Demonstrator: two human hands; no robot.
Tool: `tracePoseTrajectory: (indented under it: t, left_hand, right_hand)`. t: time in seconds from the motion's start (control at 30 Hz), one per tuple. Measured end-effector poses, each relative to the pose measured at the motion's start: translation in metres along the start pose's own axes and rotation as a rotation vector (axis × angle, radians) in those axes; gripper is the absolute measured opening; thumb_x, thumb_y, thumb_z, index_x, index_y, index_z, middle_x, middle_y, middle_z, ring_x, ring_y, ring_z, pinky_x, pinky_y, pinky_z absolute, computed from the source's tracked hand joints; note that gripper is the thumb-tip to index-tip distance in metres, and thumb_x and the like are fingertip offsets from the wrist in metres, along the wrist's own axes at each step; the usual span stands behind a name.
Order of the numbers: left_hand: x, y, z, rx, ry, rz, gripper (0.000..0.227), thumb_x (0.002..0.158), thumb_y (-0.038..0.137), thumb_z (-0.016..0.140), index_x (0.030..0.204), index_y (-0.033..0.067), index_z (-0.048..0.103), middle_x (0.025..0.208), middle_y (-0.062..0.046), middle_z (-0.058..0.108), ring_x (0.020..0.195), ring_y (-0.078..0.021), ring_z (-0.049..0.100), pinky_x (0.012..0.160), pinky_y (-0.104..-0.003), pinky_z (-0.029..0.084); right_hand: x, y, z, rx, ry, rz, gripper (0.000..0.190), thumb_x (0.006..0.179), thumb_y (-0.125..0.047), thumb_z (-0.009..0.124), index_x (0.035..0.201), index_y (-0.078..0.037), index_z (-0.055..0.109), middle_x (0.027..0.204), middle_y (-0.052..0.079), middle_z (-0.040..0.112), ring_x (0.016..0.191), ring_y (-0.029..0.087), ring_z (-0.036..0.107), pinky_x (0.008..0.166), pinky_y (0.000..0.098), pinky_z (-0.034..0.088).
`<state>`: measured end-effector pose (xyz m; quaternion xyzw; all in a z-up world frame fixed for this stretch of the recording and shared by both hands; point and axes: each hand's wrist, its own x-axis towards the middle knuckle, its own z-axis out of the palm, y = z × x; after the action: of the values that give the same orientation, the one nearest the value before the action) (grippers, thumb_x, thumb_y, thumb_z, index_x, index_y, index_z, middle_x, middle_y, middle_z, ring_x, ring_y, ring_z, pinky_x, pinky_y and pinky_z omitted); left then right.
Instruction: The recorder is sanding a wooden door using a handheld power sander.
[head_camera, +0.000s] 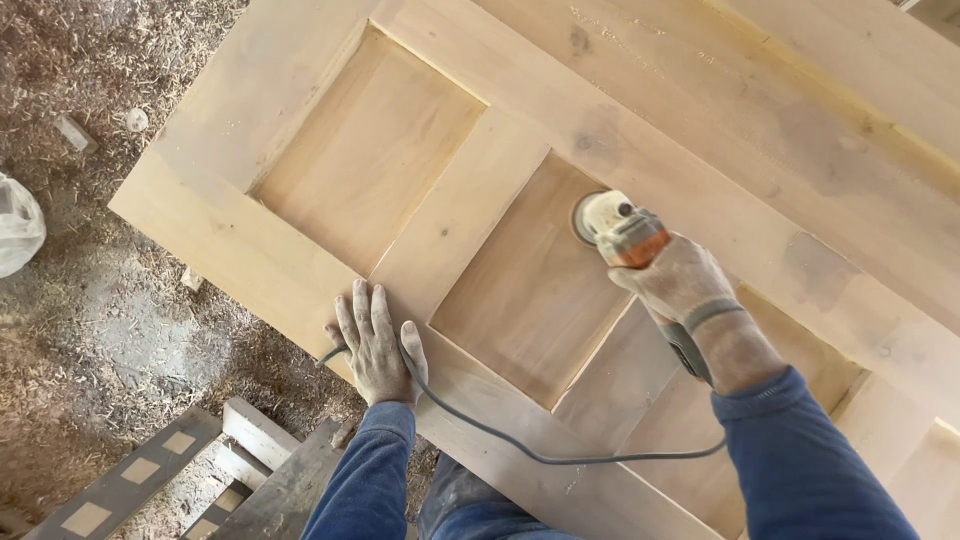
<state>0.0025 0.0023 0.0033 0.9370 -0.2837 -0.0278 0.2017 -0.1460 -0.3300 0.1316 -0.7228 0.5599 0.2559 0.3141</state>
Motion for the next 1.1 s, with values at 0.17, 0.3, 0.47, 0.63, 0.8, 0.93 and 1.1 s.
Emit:
tracePoseTrajectory:
  t: [0.17,0.3,0.47,0.63,0.8,0.93,1.1]
  left_hand:
    - [0.000,0.002,-0.001,0.011,-0.003,0.012,0.063,0.101,0.037,0.038,0.155,0.0050,0.038,0.167,-0.016,0.030,0.157,-0.0435,0.016,0.126,-0.063,0.001]
    - [0.001,0.003,-0.001,0.000,0.004,0.014,0.062,0.102,0.037,0.038,0.156,0.0057,0.038,0.168,-0.015,0.030,0.157,-0.0427,0.016,0.126,-0.063,0.001]
    - [0.002,0.000,0.000,0.009,0.004,0.015,0.063,0.102,0.038,0.036,0.156,0.0056,0.037,0.168,-0.015,0.029,0.157,-0.0431,0.015,0.126,-0.063,0.001]
    - [-0.001,0.000,0.001,0.008,-0.005,0.003,0.063,0.102,0.037,0.036,0.156,0.0059,0.038,0.168,-0.014,0.030,0.158,-0.0426,0.015,0.126,-0.063,0.001]
    - [0.001,0.003,-0.002,-0.002,-0.003,0.005,0.064,0.100,0.037,0.037,0.156,0.0061,0.038,0.168,-0.014,0.029,0.157,-0.0428,0.015,0.126,-0.063,0.001]
    - [0.000,0.002,-0.002,0.000,-0.005,0.003,0.064,0.100,0.036,0.037,0.156,0.0058,0.038,0.168,-0.014,0.029,0.158,-0.0427,0.015,0.127,-0.063,0.001]
    - [0.001,0.003,-0.003,0.005,-0.003,-0.004,0.064,0.101,0.037,0.037,0.156,0.0055,0.037,0.168,-0.015,0.029,0.158,-0.0429,0.015,0.127,-0.062,0.001]
  right_hand:
    - [0.016,0.068,0.023,0.098,0.203,-0.166,0.055,0.070,-0.043,0.087,0.110,-0.008,0.075,0.096,0.018,0.077,0.092,0.031,0.073,0.083,0.0408,0.057]
    - [-0.002,0.077,0.030,0.200,0.198,-0.241,0.049,0.071,-0.042,0.083,0.109,-0.012,0.077,0.097,0.015,0.079,0.091,0.029,0.075,0.080,0.0405,0.057]
    - [-0.032,0.064,0.041,0.216,0.152,-0.177,0.050,0.070,-0.041,0.084,0.107,-0.008,0.076,0.093,0.014,0.080,0.088,0.027,0.078,0.080,0.0389,0.059]
    - [-0.067,0.037,0.059,0.004,0.055,-0.163,0.053,0.071,-0.044,0.083,0.109,-0.009,0.070,0.090,0.012,0.078,0.084,0.028,0.077,0.081,0.0384,0.061]
    - [-0.076,0.020,0.079,-0.113,-0.043,-0.327,0.052,0.069,-0.044,0.082,0.103,-0.009,0.067,0.086,0.014,0.075,0.084,0.031,0.075,0.082,0.0414,0.059]
    - [-0.067,0.010,0.066,-0.169,-0.098,-0.379,0.051,0.068,-0.044,0.082,0.101,-0.007,0.068,0.086,0.015,0.076,0.085,0.031,0.075,0.082,0.0409,0.059]
    - [-0.035,0.005,0.024,-0.030,0.054,-0.215,0.050,0.077,-0.053,0.078,0.104,-0.012,0.076,0.089,0.015,0.077,0.083,0.029,0.074,0.081,0.0411,0.058]
